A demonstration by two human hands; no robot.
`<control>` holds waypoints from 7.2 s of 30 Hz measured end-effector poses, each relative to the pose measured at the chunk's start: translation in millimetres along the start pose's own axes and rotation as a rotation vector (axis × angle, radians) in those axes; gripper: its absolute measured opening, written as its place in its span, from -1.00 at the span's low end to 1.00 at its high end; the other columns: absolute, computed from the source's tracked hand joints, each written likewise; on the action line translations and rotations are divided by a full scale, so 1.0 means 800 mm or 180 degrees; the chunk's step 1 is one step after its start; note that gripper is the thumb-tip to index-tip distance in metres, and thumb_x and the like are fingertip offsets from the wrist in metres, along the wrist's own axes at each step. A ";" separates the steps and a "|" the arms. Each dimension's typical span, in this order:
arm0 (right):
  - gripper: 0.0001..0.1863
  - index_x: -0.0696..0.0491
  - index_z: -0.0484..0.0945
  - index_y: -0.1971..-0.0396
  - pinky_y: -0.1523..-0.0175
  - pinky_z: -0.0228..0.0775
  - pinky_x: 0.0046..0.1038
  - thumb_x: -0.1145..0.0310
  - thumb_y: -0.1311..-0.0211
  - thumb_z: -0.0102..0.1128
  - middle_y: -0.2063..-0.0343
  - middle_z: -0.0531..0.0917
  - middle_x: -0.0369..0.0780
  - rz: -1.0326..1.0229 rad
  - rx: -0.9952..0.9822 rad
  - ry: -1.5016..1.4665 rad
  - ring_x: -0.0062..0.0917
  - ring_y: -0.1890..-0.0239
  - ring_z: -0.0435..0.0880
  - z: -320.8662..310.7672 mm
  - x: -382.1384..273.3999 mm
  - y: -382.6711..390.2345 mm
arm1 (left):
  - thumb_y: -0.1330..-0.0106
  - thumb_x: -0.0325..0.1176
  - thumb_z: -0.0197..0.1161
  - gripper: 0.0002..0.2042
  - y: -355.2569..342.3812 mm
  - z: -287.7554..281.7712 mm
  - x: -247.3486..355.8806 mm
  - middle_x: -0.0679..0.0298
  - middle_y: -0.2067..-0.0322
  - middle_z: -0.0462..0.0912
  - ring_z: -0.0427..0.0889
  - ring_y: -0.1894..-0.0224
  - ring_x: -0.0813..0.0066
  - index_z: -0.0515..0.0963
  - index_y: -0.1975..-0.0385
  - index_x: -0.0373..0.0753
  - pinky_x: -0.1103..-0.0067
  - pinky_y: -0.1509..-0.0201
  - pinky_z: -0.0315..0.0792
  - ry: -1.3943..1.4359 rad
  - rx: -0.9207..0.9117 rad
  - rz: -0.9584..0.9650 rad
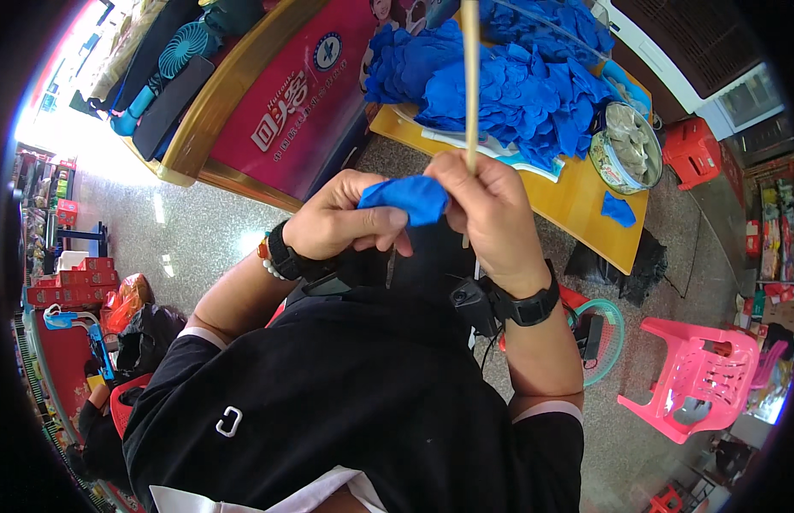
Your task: Rolling and securing blue paper strips onto a thin wooden stick to create a decorative flower-like structure.
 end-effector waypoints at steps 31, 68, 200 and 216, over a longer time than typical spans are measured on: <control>-0.88 0.16 0.54 0.38 0.44 0.13 -0.75 0.42 -0.19 0.23 0.59 0.48 -0.45 -0.0996 0.0313 0.0731 -0.86 0.55 0.31 0.003 -0.008 0.016 | -0.36 -0.30 0.09 -0.80 -0.016 -0.047 -0.012 0.41 0.43 0.58 0.50 0.38 0.65 0.55 0.24 -0.30 0.69 0.23 0.38 0.0689 0.1379 0.0620; -0.74 0.21 0.54 0.09 0.44 0.20 -0.67 0.40 -0.35 -0.02 0.63 0.39 -0.37 -0.1000 0.0283 0.2088 -0.74 0.56 0.32 -0.009 0.012 0.040 | -0.46 -0.06 -0.25 -0.49 -0.027 -0.035 0.028 0.09 -0.21 0.32 0.27 -0.26 0.27 0.14 -0.26 -0.28 0.32 -0.27 0.17 0.1797 0.0356 0.1206; -0.76 0.19 0.51 0.24 0.59 -0.16 -0.72 0.31 -0.37 -0.03 0.68 0.23 -0.50 -0.0160 -0.0630 -0.0290 -0.86 0.67 0.07 -0.004 0.057 0.030 | -0.47 -0.18 -0.16 -0.63 -0.020 -0.025 0.038 0.16 0.27 0.58 0.57 0.48 0.54 0.40 0.00 -0.37 0.63 0.40 0.54 0.1528 0.0856 0.1089; -0.73 0.23 0.51 0.26 0.58 -0.15 -0.71 0.30 -0.37 -0.02 0.69 0.25 -0.48 -0.0446 -0.0724 -0.0054 -0.85 0.68 0.09 -0.012 0.051 0.025 | -0.40 -0.35 0.00 -0.87 -0.025 -0.027 0.042 0.28 0.47 0.56 0.57 0.54 0.56 0.43 0.27 -0.26 0.61 0.41 0.57 0.1887 0.0603 0.1133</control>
Point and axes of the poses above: each hand's wrist, its own y-axis away from the middle knuckle, its own z-axis out of the palm, x = y × z, the point moved 7 cm from there along -y, towards the middle knuckle
